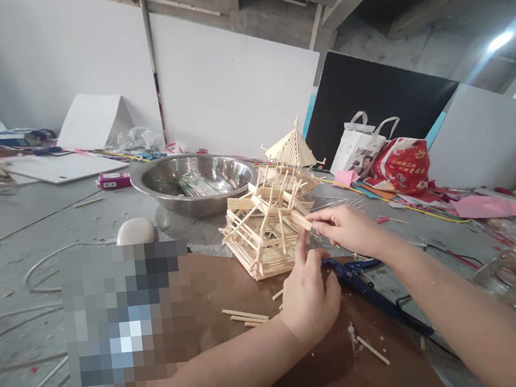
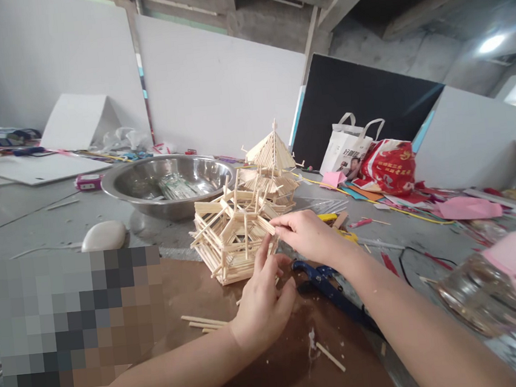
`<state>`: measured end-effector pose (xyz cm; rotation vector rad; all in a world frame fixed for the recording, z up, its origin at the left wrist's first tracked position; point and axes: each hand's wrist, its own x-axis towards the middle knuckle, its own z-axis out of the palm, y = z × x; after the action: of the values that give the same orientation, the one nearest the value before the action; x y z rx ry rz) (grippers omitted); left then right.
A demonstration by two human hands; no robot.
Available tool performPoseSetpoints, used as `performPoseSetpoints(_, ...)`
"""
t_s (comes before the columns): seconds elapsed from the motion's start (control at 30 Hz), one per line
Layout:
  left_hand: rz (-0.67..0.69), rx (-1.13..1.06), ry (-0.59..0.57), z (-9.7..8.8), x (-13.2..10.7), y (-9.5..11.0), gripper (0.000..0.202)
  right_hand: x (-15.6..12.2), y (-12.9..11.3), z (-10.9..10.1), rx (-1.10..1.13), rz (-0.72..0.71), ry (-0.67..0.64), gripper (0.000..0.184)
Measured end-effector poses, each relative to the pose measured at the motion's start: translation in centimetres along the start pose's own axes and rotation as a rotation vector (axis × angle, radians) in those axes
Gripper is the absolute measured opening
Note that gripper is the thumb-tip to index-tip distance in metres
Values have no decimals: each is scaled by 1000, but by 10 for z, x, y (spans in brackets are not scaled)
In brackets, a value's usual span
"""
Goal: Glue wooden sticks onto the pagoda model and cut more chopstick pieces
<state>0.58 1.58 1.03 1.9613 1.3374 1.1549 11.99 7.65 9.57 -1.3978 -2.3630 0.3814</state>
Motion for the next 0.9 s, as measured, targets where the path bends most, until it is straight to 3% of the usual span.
performPoseSetpoints(0.9,-1,72,-9,0,1,1,22,1,1,0,9,-43,-8,32)
